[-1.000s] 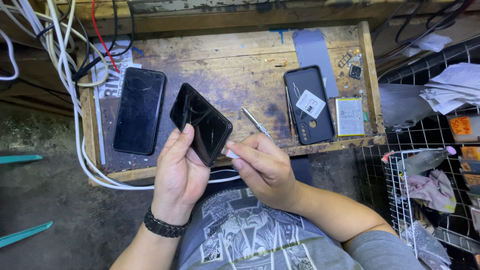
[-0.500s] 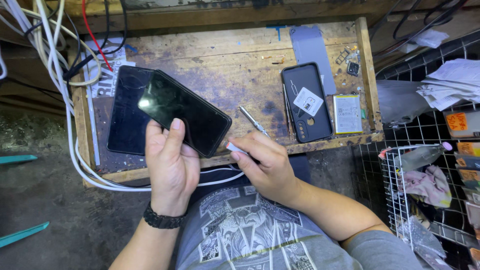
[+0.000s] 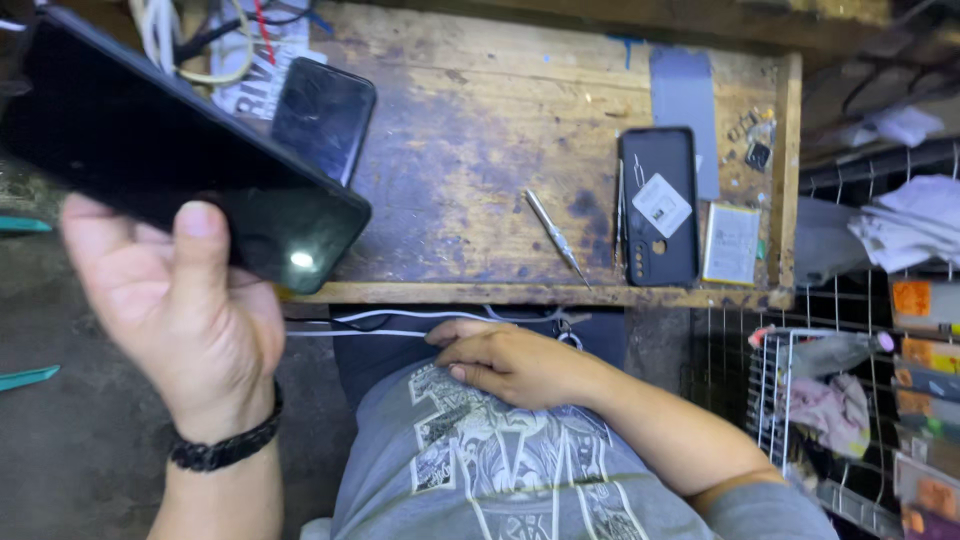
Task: The person pries open a mobile phone case using a small tool, inserts a SIM card tray into the side slot, connects a charging cable to the port, and fits a phone into a back cover on a wooden workbench.
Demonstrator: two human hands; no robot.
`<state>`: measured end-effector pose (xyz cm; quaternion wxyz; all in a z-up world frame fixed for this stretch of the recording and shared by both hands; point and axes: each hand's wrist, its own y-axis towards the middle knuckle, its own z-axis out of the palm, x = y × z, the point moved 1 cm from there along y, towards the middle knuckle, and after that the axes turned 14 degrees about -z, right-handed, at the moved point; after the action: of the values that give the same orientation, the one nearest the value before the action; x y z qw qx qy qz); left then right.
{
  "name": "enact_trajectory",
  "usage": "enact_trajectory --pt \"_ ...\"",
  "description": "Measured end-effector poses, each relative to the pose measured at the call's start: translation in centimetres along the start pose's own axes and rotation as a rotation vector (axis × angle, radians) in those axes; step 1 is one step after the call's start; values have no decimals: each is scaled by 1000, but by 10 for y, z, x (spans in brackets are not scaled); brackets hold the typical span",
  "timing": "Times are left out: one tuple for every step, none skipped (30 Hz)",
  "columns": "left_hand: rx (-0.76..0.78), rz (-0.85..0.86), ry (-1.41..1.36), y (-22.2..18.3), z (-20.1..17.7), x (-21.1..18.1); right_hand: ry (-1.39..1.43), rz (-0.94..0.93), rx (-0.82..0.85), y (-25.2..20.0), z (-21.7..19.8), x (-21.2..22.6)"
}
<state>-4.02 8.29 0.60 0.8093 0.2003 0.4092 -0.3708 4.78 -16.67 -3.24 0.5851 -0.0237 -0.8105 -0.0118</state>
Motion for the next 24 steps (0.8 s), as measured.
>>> enact_trajectory --pt "-18 35 15 -2 -5 -8 -25 17 19 3 0 -2" --pt "-45 58 34 -4 -10 -14 -52 36 39 6 -2 -5" --pt "-66 71 55 -9 -15 -19 -70 62 59 6 -1 -6" --pt "-87 84 76 -14 -20 -22 -90 88 78 6 1 -8" --pt "-94 97 99 -18 -24 -24 -105 246 129 7 2 -12" --pt "-97 94 109 -20 -27 -25 -121 403 180 7 3 -17" --pt "-99 87 119 -23 -29 -25 -135 562 231 6 4 -22" --pt "-96 63 117 -24 -31 -23 -142 577 242 6 4 -27" --pt "-100 36 102 -26 -32 -21 -149 597 249 5 4 -34" --pt "-104 10 87 -27 -33 -18 -157 617 256 3 2 -41" --pt "-115 -11 64 -26 -33 -14 -154 571 248 2 0 -47" --pt "-114 -23 50 -24 -33 -10 -151 525 239 0 -2 -53" --pt "-124 -40 35 -26 -33 -6 -148 476 234 -4 -4 -58" --pt "-122 -49 28 -25 -33 -3 -226 409 192 -9 -4 -61" --pt "-117 -58 48 -26 -32 -2 -300 335 153 -12 -3 -61" --pt "-112 -68 67 -26 -31 -2 -372 260 113 -16 -2 -59" --pt "-93 -78 103 -26 -28 0 -366 363 120 -21 -2 -58" --pt "-113 -139 190 -28 -24 2 -361 466 127 -27 -1 -54" --pt "-132 -186 280 -27 -20 3 -362 557 136 -28 -4 -52" --pt "-188 -286 415 -27 -15 5 -362 518 116 -31 -6 -46" --pt "-58 -248 338 -26 -7 9 -361 476 99 -34 -7 -38" --pt "74 -211 263 -23 1 13 -358 434 83 -34 -10 -35" --pt "131 -252 234 -22 6 18 -322 499 80 -39 -11 -30" --pt "187 -293 205 -18 11 26 -285 564 78 -44 -12 -24"
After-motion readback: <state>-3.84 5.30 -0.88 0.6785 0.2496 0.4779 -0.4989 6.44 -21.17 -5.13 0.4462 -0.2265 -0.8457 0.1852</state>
